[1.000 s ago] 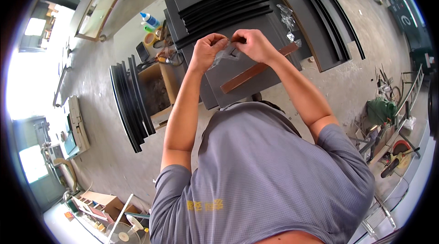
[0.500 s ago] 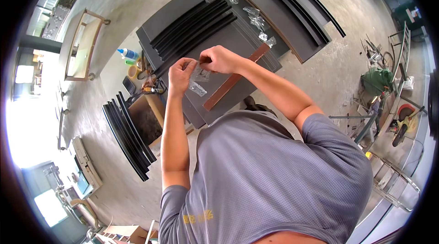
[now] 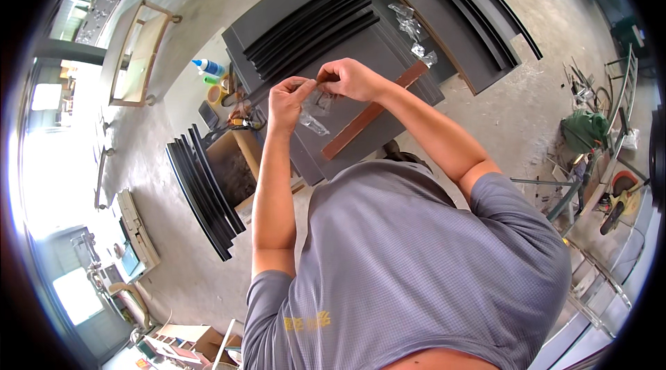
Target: The person inserts black plastic components into the ends of black profiles and taps them into place using a wooden block. They handle multiple profiles from a table and place completed sections into a cardboard box.
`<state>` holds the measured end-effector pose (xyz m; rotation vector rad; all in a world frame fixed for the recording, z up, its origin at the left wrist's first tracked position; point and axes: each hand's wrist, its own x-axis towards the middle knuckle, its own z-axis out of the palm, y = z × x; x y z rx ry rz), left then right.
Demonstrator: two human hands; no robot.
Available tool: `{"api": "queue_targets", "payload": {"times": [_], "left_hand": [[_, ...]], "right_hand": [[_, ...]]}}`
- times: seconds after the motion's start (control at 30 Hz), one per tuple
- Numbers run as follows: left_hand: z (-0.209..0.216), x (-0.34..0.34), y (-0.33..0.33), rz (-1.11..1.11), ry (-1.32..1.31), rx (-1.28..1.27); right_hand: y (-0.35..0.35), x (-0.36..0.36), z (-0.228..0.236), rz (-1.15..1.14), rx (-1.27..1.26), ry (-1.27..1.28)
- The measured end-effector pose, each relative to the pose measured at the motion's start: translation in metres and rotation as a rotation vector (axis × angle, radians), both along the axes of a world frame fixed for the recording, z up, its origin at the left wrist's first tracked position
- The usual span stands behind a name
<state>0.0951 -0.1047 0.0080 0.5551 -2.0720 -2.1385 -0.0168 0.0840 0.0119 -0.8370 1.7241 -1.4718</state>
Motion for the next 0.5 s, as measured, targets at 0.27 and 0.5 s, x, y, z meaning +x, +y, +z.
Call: {"api": "queue_targets", "payload": {"times": [0.27, 0.5], "left_hand": [[-0.006, 0.001, 0.0, -0.058, 0.074, -0.042], [0.004, -0.007, 0.009, -0.159, 0.136, -0.532]], "right_hand": [[0.0, -0.007, 0.003, 0.039, 0.089, 0.089], [-0.001, -0.003, 0.004, 0.062, 0.199, 0.371]]}}
